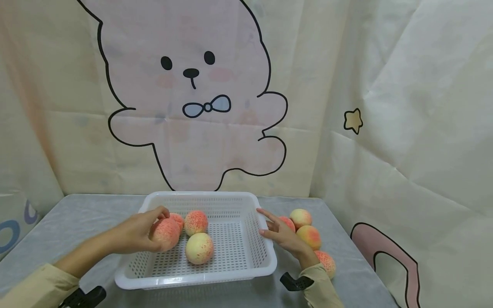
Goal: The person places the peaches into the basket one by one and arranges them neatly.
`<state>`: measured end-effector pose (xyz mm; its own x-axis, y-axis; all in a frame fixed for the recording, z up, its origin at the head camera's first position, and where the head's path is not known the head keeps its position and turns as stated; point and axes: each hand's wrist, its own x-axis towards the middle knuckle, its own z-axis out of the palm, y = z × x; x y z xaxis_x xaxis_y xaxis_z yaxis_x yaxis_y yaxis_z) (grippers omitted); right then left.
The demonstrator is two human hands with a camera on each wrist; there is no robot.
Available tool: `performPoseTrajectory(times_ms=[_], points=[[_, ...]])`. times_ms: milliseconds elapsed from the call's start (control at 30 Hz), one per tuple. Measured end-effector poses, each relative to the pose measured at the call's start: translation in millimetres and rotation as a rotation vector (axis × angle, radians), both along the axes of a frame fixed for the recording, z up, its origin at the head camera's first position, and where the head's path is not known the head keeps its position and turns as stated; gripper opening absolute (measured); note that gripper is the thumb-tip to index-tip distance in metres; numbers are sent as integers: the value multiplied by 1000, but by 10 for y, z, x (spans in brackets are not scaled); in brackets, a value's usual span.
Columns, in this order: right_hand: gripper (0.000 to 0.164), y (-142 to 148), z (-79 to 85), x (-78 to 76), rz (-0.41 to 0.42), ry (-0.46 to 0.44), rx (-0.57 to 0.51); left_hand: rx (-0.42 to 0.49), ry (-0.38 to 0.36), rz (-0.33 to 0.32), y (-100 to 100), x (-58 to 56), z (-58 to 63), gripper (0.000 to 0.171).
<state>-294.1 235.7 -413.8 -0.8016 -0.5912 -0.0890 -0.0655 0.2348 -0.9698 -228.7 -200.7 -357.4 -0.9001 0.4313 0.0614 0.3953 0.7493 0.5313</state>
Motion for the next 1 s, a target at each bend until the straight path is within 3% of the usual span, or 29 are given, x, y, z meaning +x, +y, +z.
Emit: performPoseTrajectory(times_ms=[133, 300, 1000], points=[[73, 1, 10, 0, 9, -5, -11, -75, 50, 28, 16, 11, -39, 67], [72, 5, 15, 1, 11, 11, -2, -128, 58, 41, 29, 34, -91, 68], [73, -6, 1, -8, 8, 1, -12, -185, 109, -54, -39, 54, -217, 70]])
